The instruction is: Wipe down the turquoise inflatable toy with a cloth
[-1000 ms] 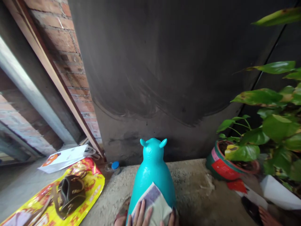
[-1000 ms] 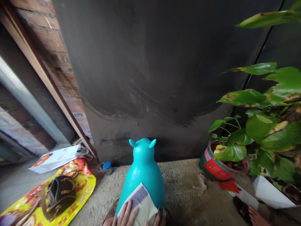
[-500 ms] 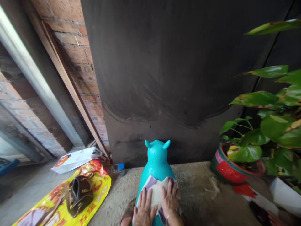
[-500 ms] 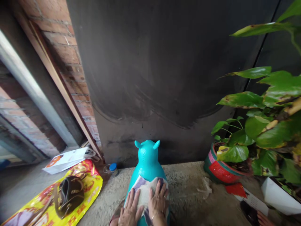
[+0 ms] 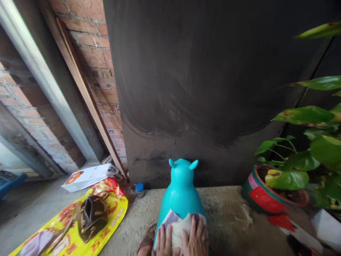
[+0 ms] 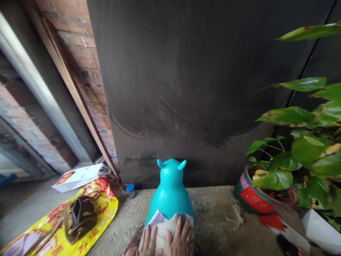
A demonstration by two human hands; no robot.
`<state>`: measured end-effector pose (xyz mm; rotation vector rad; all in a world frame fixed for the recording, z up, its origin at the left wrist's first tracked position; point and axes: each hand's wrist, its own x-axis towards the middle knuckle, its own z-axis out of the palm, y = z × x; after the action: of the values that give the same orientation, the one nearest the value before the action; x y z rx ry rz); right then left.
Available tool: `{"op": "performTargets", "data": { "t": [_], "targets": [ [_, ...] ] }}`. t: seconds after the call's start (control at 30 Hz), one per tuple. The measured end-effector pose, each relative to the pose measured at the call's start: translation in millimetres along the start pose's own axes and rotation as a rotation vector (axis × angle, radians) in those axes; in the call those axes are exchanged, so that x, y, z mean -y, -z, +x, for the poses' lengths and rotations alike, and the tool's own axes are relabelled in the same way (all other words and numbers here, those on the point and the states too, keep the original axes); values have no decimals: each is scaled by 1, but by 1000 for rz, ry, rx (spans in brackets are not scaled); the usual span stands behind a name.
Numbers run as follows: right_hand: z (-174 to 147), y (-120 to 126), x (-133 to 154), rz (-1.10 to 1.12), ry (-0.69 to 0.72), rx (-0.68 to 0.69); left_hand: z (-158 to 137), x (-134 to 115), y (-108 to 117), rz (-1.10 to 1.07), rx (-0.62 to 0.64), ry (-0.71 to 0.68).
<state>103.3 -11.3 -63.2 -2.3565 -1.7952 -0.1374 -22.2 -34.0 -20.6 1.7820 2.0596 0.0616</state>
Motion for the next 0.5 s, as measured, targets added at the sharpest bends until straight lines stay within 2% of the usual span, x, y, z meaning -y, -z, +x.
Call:
{"op": "performTargets", "data": {
  "t": [0.13,0.2,0.27,0.37,0.5],
  "targets": [
    [62,32,33,-32,9,136,33,-16,26,-1,134,137],
    [81,40,44,-41,6,152,42,-22,35,-5,171,180],
    [86,41,47,-33,3,151,44,-23,40,-21,186,185],
    [68,27,36,-8,39,96,39,-19,40,-64,213,159],
    [12,-4,6,-4,124,-102,26,-5,37,-107,236,90]
  ]
}}
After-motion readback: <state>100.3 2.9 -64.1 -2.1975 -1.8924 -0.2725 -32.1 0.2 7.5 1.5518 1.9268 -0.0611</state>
